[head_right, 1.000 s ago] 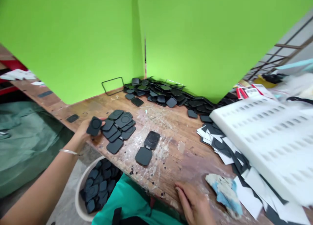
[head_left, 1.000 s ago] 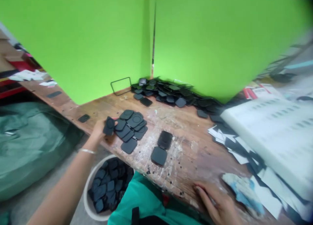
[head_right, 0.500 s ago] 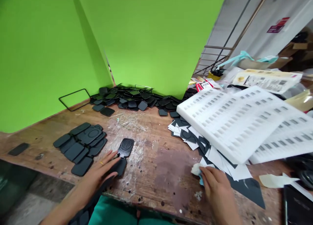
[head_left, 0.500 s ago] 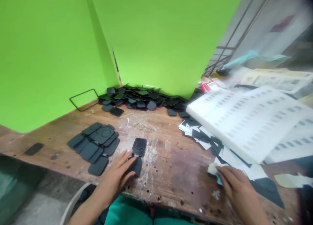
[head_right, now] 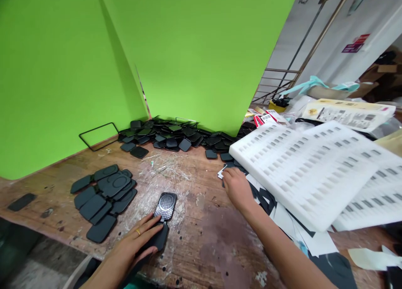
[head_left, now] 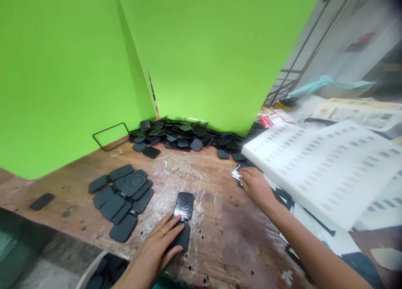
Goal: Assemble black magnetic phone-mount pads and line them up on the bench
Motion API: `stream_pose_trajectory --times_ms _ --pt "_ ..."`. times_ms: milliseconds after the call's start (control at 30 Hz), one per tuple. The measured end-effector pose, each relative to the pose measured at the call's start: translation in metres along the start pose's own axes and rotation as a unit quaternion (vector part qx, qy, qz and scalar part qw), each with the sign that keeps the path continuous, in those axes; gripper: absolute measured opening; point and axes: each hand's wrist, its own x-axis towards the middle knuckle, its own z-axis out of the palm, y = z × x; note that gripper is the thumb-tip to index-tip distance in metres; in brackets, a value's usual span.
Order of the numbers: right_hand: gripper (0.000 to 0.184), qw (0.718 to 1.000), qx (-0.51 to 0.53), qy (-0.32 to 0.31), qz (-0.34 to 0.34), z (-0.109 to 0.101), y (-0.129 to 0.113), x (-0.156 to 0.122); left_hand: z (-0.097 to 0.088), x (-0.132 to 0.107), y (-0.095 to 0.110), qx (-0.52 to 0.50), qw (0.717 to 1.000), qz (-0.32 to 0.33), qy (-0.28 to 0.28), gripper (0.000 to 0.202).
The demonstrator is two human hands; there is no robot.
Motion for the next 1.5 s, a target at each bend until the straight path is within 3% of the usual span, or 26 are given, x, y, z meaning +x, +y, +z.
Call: stream_pose_trajectory --times_ms 133,267,400,500,633,700,767,900,967,1200,1367,1500 --pt "0.031 0.998 -0.031 -0.038 -0.025 0.034 -0.004 0.077 -0.002 0.001 -0.002 -0.014 1.0 0.001 -0.004 0.039" --pt "0.031 0.996 -0.055 -0.067 -0.032 0.053 -0.005 0.108 -0.005 0.003 -0.002 -0.033 0.999 -0.008 -0.015 0.034" --pt "0.031 0.995 -0.062 -0.071 -0.034 0.052 -0.006 0.103 -0.009 0.004 -0.001 -0.068 0.997 -0.02 -0.034 0.034" --pt "0.036 0.996 -0.061 -0.053 -0.033 0.034 -0.011 0.081 -0.011 0.002 -0.001 -0.081 0.995 -0.033 -0.056 0.034" --pt "0.039 0.994 0.053 0.087 0.047 -0.003 -0.019 0.039 -0.011 0.0 -0.001 -0.098 0.993 -0.034 -0.057 0.035" --pt "0.034 0.964 0.184 0.142 0.129 -0.02 -0.023 0.018 -0.01 0.001 -0.002 -0.114 0.992 -0.027 -0.042 0.034" --pt "0.032 0.911 0.331 0.117 0.217 -0.032 -0.027 0.0 -0.01 0.003 -0.004 -0.126 0.991 -0.02 -0.03 0.032" --pt "0.032 0.738 0.568 0.024 0.364 -0.038 -0.033 -0.022 -0.01 0.008 -0.008 -0.137 0.99 -0.016 -0.024 0.03" --pt "0.032 0.68 0.617 0.013 0.396 -0.037 -0.038 -0.03 -0.011 0.01 -0.008 -0.145 0.989 -0.021 -0.024 0.029" --pt "0.03 0.583 0.702 -0.023 0.408 -0.037 -0.051 -0.054 -0.015 0.012 0.006 -0.157 0.986 -0.047 -0.021 0.028" --pt "0.046 0.545 0.721 -0.02 0.428 -0.034 -0.056 -0.068 -0.012 0.011 0.012 -0.154 0.986 -0.058 -0.013 0.027" --pt "0.047 0.511 0.75 -0.087 0.411 -0.034 -0.074 -0.084 -0.008 0.009 0.012 -0.132 0.989 -0.067 -0.022 0.03"
